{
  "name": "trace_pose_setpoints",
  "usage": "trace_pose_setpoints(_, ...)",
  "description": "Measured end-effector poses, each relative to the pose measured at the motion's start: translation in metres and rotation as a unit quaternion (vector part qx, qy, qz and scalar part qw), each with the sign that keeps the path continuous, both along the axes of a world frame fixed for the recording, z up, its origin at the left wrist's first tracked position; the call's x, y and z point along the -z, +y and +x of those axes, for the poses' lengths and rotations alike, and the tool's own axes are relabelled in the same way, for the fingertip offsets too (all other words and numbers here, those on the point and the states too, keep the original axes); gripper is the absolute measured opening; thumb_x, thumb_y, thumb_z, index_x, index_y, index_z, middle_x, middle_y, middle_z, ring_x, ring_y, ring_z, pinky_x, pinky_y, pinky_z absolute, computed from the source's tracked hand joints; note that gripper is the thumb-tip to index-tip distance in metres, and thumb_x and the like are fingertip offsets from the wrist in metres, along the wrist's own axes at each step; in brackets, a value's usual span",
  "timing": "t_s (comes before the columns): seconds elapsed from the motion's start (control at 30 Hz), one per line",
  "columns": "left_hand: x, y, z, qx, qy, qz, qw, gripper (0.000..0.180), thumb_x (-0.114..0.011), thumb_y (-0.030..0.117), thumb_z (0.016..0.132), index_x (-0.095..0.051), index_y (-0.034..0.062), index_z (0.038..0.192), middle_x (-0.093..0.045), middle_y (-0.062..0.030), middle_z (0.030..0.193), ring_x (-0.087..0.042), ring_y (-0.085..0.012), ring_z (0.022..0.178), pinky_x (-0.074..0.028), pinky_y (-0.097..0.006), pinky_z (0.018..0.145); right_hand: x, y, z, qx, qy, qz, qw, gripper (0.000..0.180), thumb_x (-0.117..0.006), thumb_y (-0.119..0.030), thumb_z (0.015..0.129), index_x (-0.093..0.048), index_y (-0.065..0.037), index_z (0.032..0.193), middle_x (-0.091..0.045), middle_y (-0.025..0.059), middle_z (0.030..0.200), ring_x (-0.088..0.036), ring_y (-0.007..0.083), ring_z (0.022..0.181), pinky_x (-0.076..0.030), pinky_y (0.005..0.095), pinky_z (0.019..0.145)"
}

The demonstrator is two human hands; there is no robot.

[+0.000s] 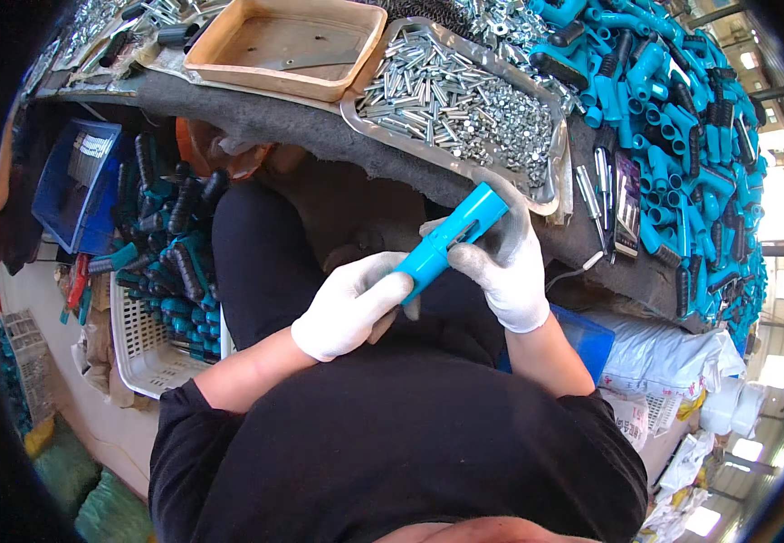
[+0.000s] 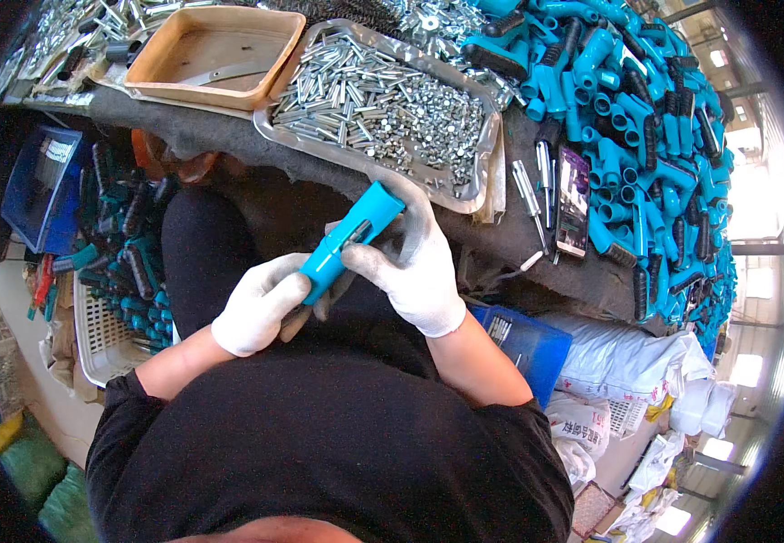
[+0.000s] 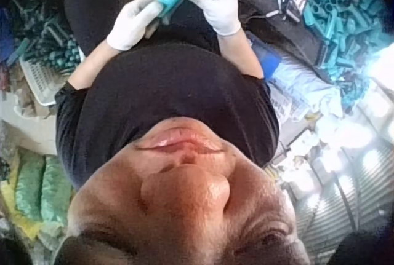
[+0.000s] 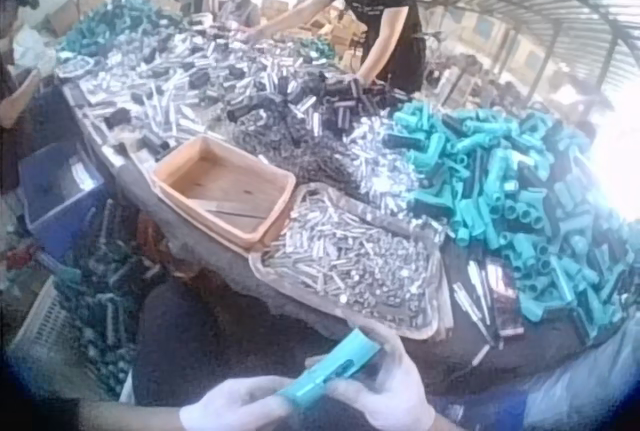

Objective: The person assembles tools by inserting metal rods and springs into metal sleeves, attaching plastic handles to the assemblies, and fitting the components together by hand.

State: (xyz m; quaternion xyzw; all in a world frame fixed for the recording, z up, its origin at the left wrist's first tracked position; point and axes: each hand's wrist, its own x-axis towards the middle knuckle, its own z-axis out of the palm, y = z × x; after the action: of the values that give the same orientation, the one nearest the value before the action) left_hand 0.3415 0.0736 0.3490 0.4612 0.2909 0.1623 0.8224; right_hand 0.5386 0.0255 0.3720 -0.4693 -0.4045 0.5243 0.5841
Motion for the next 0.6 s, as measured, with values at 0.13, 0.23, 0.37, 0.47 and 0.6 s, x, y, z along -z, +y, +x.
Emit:
trace_pose_setpoints(0.13, 0.011, 0.011, 0.002, 0.066, -0.092, -0.05, 0.992, 0.052, -0.044, 0.048, 0.095, -0.052, -0.0005, 0.113, -0.062, -0.0121, 0.084, -0.046, -0.0099, 0.045, -0.036, -0.022, 0.042, -0.01, 0.011, 0.022, -0.021, -0.197, -0.021, 0.98, 0.056, -0.064, -0.001, 0.083, -0.041, 0.0, 0.134, -0.051, 0.0152, 0.123, -0.063, 0.0194, 0.099, -0.052, 0.0314, 0.086)
trace_pose_setpoints(0.23, 0.013, 0.013, 0.005, 0.041, -0.124, -0.094, 0.987, 0.056, -0.045, 0.052, 0.094, -0.049, -0.0002, 0.115, -0.063, -0.0145, 0.085, -0.05, -0.013, 0.046, -0.039, -0.023, 0.043, -0.031, 0.041, 0.051, 0.087, -0.273, -0.015, 0.958, 0.025, -0.062, -0.003, 0.085, -0.062, 0.002, 0.11, -0.067, 0.0085, 0.098, -0.062, 0.0175, 0.088, -0.05, 0.0309, 0.081)
trace_pose_setpoints(0.37, 0.018, 0.018, 0.006, 0.009, -0.158, -0.121, 0.98, 0.054, -0.048, 0.045, 0.095, -0.042, -0.0009, 0.123, -0.062, -0.0178, 0.098, -0.058, -0.0161, 0.059, -0.046, -0.025, 0.054, -0.033, 0.083, 0.085, 0.092, -0.646, 0.043, 0.756, 0.013, -0.068, -0.015, 0.08, -0.069, -0.008, 0.09, -0.063, 0.0117, 0.091, -0.063, 0.0295, 0.085, -0.049, 0.0351, 0.076)
trace_pose_setpoints(0.47, 0.023, 0.02, 0.007, -0.001, -0.176, -0.139, 0.974, 0.05, -0.047, 0.039, 0.097, -0.039, -0.0016, 0.125, -0.06, -0.0178, 0.105, -0.06, -0.0159, 0.066, -0.048, -0.025, 0.059, -0.03, 0.095, 0.086, 0.065, -0.694, -0.009, 0.717, 0.015, -0.068, -0.021, 0.079, -0.07, -0.008, 0.088, -0.062, 0.0118, 0.091, -0.062, 0.0306, 0.084, -0.049, 0.0382, 0.076)
trace_pose_setpoints(0.6, 0.026, 0.023, 0.009, -0.025, -0.157, -0.135, 0.978, 0.064, -0.056, 0.047, 0.09, -0.036, -0.0006, 0.128, -0.06, -0.0187, 0.103, -0.061, -0.0191, 0.065, -0.048, -0.027, 0.058, -0.027, 0.102, 0.082, 0.046, -0.718, -0.028, 0.694, 0.016, -0.069, -0.023, 0.078, -0.07, -0.009, 0.085, -0.061, 0.0124, 0.089, -0.062, 0.0306, 0.085, -0.049, 0.0397, 0.077)
